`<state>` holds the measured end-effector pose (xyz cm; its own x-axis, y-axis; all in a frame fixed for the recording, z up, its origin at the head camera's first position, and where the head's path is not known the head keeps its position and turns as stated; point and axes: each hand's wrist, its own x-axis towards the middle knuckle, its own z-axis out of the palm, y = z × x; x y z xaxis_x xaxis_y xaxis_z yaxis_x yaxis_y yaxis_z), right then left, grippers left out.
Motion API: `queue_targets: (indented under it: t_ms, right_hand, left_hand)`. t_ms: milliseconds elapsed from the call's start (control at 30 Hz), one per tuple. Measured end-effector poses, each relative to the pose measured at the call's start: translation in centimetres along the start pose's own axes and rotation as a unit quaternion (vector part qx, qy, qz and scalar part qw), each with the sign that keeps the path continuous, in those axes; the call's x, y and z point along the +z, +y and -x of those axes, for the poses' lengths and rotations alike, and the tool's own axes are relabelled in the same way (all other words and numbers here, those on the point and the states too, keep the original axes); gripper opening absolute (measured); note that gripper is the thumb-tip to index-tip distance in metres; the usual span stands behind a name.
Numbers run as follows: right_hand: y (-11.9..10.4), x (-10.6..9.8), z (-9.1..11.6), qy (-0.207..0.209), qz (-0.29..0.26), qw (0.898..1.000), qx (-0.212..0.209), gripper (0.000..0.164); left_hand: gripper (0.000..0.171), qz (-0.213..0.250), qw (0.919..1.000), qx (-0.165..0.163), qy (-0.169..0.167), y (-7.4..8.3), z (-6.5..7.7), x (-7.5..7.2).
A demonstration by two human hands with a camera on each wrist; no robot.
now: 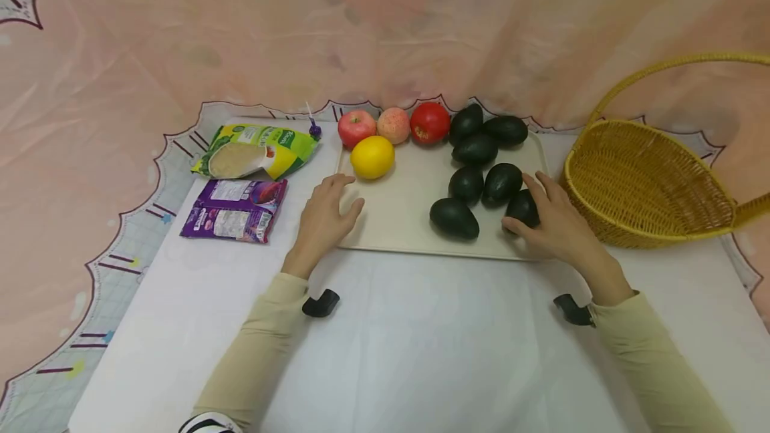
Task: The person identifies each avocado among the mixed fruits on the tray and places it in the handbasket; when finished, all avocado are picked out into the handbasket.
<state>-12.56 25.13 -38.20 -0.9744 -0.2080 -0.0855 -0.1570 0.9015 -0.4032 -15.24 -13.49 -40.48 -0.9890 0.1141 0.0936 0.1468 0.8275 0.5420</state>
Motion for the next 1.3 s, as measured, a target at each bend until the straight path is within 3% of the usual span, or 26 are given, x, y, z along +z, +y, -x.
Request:
queue_targets:
  t_ms: [233,433,733,1300]
  right_hand:
    - [1.0,0.9,0.3,0.0,-0.062,0.998,0.023,0.094]
    - [1.3,1.6,0.2,0.022,-0.098,0.994,0.039,0.086]
    - [1.4,1.3,-0.1,0.043,-0.11,0.993,0.03,0.081]
    - [1.1,-1.1,0.4,0.087,-0.187,0.978,0.02,0.08]
  left_hand:
    - [0.055,0.094,0.9933,-0.042,0.052,-1.6,-0.8,1.5]
    - [0.052,0.128,0.9863,-0.085,0.058,-2.8,-0.9,2.2]
    - [0.044,0.13,0.9866,-0.05,0.085,-4.1,-0.8,2.4]
    - [0.047,0.122,0.9876,-0.051,0.085,-4.6,-0.4,2.6]
